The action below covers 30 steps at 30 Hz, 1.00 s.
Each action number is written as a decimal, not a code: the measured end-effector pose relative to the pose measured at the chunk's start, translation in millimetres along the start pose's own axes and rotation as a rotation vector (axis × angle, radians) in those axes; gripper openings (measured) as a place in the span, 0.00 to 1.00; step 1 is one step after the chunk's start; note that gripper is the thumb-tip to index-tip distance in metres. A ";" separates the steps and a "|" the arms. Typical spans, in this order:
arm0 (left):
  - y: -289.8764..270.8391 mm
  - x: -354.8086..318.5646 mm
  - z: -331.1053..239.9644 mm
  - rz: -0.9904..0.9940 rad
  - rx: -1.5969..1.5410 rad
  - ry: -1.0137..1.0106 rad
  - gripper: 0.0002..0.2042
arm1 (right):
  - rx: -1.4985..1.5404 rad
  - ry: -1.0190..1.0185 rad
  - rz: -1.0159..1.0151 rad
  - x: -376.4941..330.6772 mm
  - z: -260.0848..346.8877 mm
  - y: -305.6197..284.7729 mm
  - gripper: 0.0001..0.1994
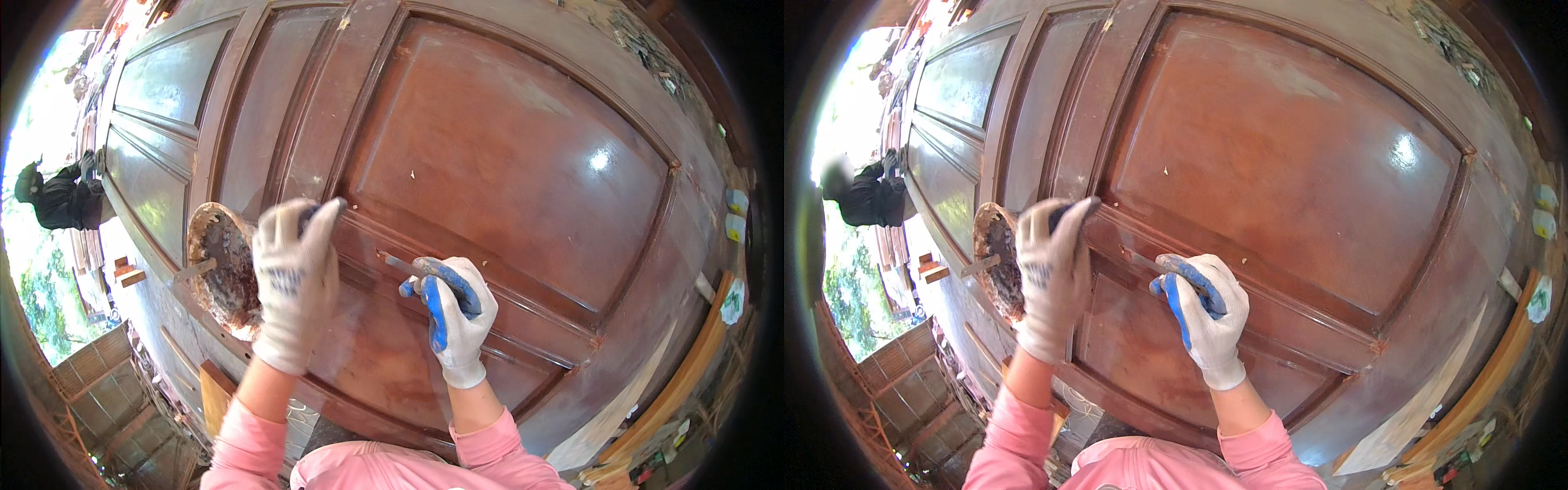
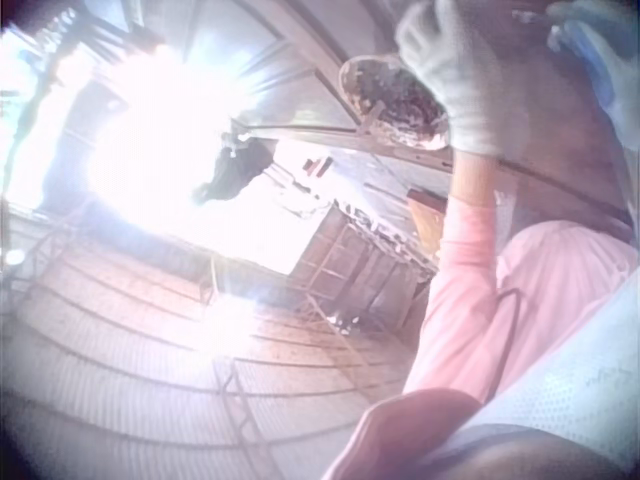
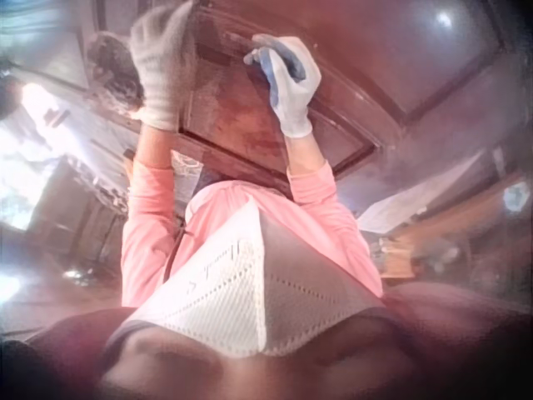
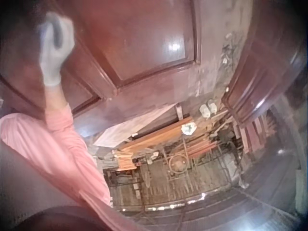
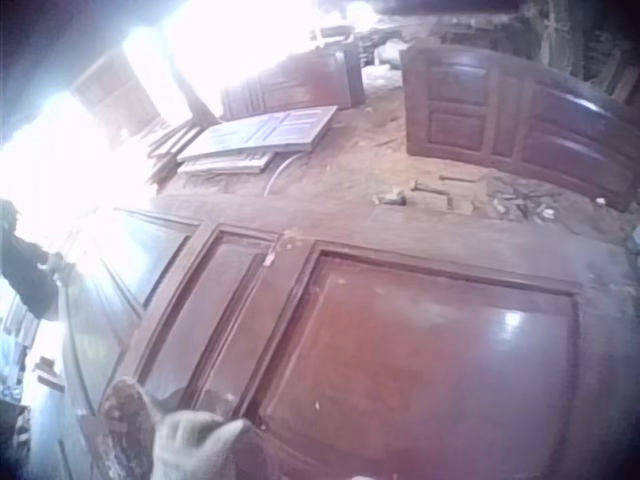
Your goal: The person applies glue to a damaged area on a wooden door and then uses a putty knife to fill the area with a dark paste. The person smooths the paste into the damaged area.
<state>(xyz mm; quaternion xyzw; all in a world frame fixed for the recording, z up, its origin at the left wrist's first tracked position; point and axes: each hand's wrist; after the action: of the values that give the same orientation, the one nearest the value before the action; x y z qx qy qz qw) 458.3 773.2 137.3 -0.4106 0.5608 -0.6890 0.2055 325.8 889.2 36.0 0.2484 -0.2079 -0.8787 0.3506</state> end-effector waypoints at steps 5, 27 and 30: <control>2.5 39.7 39.8 0.189 0.124 0.172 0.18 | 0.019 0.022 -0.021 -1.5 0.1 4.2 0.09; 17.4 73.4 49.8 0.380 0.092 0.490 0.08 | -0.023 0.002 -0.009 -3.0 -4.1 6.4 0.08; 12.5 68.3 41.9 0.493 0.149 0.436 0.07 | -0.008 -0.007 -0.019 -2.4 -6.5 5.0 0.08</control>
<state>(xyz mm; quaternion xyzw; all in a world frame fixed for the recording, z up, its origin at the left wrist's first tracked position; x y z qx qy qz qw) 449.9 693.5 149.9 -0.0895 0.6220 -0.7292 0.2707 333.6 886.3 34.3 0.2460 -0.2033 -0.8837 0.3424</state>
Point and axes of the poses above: each hand's wrist, its own x-axis towards the middle knuckle, its own y-axis out of the palm, z = x × y, and after that the axes turned 13 degrees about -z, right-handed
